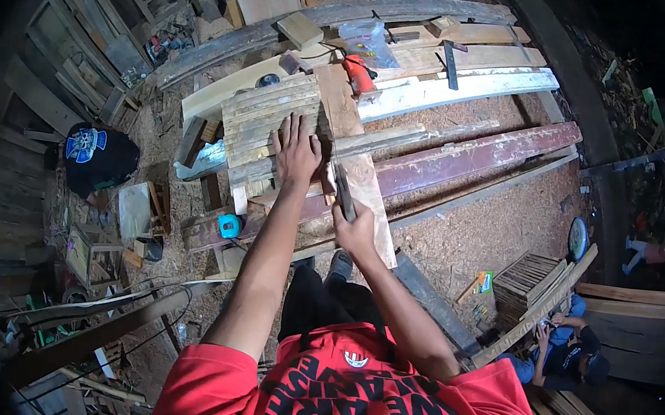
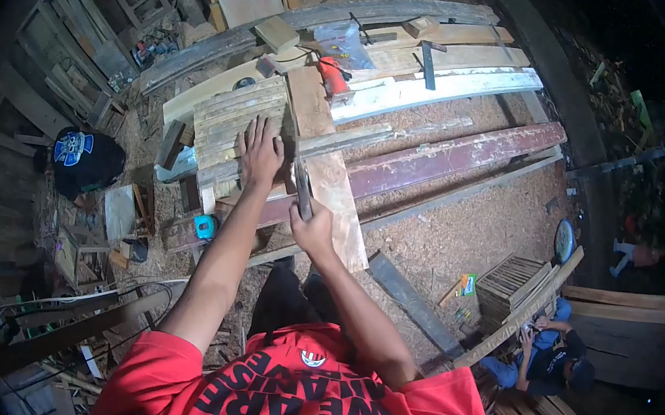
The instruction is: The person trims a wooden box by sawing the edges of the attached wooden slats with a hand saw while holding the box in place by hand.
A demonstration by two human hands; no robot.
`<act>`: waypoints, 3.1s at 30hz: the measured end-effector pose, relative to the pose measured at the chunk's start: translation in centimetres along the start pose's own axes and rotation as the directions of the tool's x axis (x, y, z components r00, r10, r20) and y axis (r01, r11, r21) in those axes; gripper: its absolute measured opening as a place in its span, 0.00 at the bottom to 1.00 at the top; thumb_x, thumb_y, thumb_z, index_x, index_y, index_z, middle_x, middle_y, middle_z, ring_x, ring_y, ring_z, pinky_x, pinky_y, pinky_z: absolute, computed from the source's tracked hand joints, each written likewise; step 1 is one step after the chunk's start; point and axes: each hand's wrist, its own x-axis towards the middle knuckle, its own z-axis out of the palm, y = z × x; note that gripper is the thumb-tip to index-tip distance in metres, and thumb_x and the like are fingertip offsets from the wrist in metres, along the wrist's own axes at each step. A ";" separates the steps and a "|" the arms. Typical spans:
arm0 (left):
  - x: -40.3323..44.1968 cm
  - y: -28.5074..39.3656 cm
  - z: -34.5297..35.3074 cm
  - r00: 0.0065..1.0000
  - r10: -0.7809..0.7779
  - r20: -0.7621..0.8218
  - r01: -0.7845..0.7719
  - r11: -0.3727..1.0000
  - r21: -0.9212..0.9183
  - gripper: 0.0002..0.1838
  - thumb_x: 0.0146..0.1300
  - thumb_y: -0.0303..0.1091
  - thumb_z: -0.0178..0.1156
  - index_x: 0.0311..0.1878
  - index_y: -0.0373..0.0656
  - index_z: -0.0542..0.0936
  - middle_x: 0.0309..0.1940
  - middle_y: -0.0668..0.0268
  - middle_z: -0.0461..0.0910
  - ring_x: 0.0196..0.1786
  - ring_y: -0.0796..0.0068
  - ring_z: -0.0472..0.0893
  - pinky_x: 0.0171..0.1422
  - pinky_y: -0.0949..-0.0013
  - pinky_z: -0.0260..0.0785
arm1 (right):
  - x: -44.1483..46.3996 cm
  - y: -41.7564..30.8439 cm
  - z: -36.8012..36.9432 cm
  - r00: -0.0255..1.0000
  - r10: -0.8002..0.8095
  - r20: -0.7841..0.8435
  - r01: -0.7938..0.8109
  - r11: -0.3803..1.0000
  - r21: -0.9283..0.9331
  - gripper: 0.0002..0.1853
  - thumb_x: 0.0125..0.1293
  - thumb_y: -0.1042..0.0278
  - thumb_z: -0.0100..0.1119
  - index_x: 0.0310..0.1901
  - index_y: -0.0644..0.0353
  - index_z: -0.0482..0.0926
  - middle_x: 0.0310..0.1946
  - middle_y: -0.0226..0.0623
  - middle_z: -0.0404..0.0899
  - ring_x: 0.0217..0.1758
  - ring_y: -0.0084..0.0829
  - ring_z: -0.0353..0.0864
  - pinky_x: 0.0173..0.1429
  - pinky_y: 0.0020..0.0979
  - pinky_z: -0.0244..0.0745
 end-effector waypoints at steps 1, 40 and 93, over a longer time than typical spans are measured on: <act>0.2 0.3 -0.4 1.000 0.002 -0.001 -0.002 1.000 -0.007 0.30 0.69 0.42 0.48 0.73 0.43 0.67 0.77 0.60 0.61 0.80 0.62 0.57 0.82 0.42 0.41 | -2.0 -0.1 -1.1 1.000 -0.012 -0.001 0.012 1.000 -0.003 0.12 0.66 0.67 0.61 0.28 0.67 0.78 0.16 0.34 0.71 0.21 0.21 0.70 0.27 0.33 0.66; 0.2 0.6 -0.7 0.998 -0.008 -0.058 0.003 0.995 -0.097 0.29 0.67 0.45 0.52 0.69 0.42 0.71 0.73 0.56 0.66 0.78 0.58 0.61 0.81 0.43 0.44 | -0.4 -1.7 -2.7 0.986 0.138 0.096 -0.137 0.990 -0.015 0.11 0.68 0.68 0.60 0.32 0.68 0.81 0.19 0.33 0.78 0.23 0.23 0.75 0.28 0.33 0.70; 0.1 0.7 -0.9 0.999 0.009 -0.053 -0.015 0.995 -0.102 0.32 0.68 0.48 0.54 0.70 0.39 0.70 0.74 0.55 0.65 0.78 0.58 0.59 0.82 0.45 0.43 | -4.9 0.3 -3.3 1.000 0.027 0.000 -0.027 1.000 0.008 0.10 0.68 0.69 0.58 0.31 0.67 0.80 0.19 0.29 0.73 0.26 0.18 0.72 0.32 0.30 0.69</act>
